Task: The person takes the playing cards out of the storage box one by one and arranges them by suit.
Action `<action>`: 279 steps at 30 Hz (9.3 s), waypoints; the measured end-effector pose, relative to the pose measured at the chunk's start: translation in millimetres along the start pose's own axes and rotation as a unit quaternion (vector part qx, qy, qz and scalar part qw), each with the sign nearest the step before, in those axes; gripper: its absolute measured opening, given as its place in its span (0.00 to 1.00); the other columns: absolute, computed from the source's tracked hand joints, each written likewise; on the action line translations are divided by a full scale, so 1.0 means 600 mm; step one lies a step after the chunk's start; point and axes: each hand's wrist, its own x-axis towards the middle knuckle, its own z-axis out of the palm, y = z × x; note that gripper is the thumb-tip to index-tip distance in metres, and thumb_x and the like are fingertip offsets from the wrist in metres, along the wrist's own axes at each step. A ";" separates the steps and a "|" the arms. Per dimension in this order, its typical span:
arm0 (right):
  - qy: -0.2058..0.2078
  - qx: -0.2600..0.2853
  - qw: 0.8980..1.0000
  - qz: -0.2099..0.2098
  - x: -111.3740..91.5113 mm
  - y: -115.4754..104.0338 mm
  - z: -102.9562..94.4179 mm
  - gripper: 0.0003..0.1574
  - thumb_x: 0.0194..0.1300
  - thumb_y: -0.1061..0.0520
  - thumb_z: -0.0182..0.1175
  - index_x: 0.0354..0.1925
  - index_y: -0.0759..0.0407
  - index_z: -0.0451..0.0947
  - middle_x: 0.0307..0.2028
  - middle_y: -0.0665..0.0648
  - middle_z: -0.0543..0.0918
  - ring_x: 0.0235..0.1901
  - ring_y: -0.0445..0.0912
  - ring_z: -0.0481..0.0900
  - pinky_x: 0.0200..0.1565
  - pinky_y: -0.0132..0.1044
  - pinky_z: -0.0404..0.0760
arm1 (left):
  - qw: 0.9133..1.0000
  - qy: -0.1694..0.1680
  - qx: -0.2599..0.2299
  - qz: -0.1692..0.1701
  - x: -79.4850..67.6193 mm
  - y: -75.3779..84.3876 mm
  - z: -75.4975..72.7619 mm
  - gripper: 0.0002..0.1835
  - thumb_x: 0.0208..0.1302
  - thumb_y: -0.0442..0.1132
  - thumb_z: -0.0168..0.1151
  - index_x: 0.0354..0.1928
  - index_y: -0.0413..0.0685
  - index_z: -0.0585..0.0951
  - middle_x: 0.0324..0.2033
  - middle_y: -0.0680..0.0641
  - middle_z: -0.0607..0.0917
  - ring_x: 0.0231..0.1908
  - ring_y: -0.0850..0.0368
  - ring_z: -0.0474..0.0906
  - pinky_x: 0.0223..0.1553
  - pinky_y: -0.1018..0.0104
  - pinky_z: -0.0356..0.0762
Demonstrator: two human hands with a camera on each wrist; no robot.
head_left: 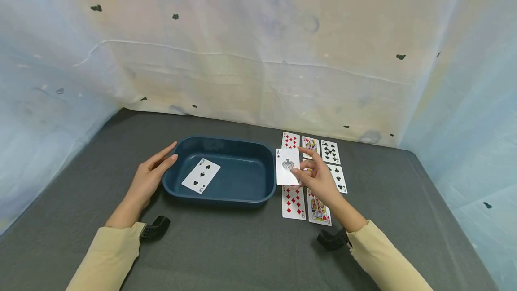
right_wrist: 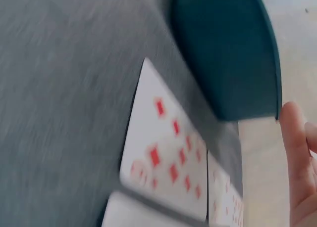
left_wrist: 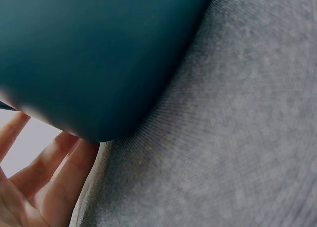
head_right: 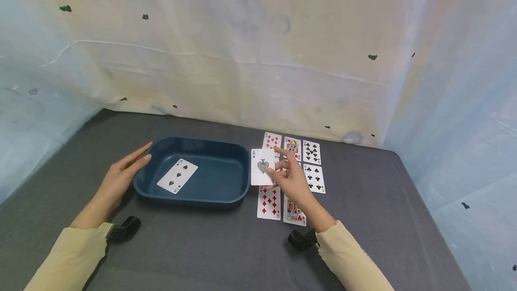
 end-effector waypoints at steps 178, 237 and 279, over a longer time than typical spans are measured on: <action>-0.093 -0.362 0.908 0.187 0.120 -0.082 0.332 0.44 0.35 0.49 0.83 0.53 0.45 0.74 0.55 0.57 0.66 0.50 0.51 0.62 0.47 0.45 0.61 | 1.000 -0.004 -0.008 0.000 -0.001 -0.008 0.004 0.34 0.67 0.62 0.51 0.73 0.65 0.60 0.72 0.41 0.60 0.69 0.40 0.57 0.65 0.40 0.56; -0.196 -0.067 0.962 0.178 0.109 -0.084 0.292 0.34 0.50 0.68 0.71 0.57 0.56 0.73 0.35 0.57 0.78 0.30 0.45 0.77 0.32 0.34 0.76 | 1.000 -0.005 -0.001 -0.001 -0.005 -0.005 0.002 0.32 0.69 0.60 0.51 0.72 0.67 0.60 0.68 0.39 0.65 0.62 0.43 0.64 0.47 0.57 0.66; 0.040 -0.117 0.991 0.042 0.014 -0.023 -0.076 0.33 0.66 0.64 0.57 0.67 0.62 0.62 0.58 0.67 0.72 0.43 0.35 0.74 0.40 0.34 0.75 | 1.000 -0.014 -0.013 0.009 -0.009 -0.009 -0.020 0.34 0.68 0.63 0.50 0.73 0.67 0.59 0.72 0.40 0.58 0.70 0.37 0.53 0.64 0.37 0.54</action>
